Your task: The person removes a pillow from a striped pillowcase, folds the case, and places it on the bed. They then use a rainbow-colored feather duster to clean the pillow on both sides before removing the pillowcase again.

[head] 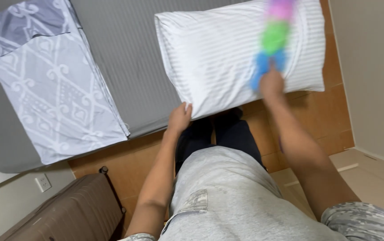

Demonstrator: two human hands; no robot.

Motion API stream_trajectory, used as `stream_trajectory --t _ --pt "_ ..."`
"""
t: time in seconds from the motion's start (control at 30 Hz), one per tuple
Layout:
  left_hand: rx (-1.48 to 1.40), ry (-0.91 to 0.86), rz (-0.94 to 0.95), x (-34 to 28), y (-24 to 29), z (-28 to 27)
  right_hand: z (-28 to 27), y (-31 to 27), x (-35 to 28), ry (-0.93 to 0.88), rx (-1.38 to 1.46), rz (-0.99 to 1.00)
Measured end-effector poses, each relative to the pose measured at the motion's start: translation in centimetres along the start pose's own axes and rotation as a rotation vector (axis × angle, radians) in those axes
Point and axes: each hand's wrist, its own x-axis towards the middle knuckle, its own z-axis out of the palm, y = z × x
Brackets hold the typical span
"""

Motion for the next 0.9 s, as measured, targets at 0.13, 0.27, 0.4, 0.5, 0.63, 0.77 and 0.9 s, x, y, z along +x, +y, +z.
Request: stream_trajectory --t 0.13,0.27,0.4,0.5,0.63,0.77,0.9 --pt "0.187 -0.197 0.003 -0.4 1.1 -1.1 5.2 -6.2 -6.4 -0.309 -0.199 -0.553" --pt "0.155 -0.245 -0.055 -0.5 -1.8 -0.7 8.1 0.0 -0.1 -0.239 -0.254 -0.636" --pt "0.178 -0.229 -0.022 -0.2 -2.9 -0.2 -0.3 4.6 3.4 -0.003 -0.244 -0.199" --pt "0.201 -0.228 0.035 -0.7 -2.4 -1.0 -0.1 3.7 2.7 0.126 -0.218 -0.12" --pt "0.248 -0.343 -0.142 -0.2 -1.9 -0.3 4.6 -0.9 -3.1 -0.235 0.201 -0.146" --pt "-1.042 -0.249 -0.031 4.2 -3.4 1.5 4.2 -8.2 -13.0 -0.991 0.715 0.029" --pt "-1.382 0.115 -0.34 5.9 3.1 -1.6 6.3 -7.0 -14.6 -1.018 0.644 -0.177"
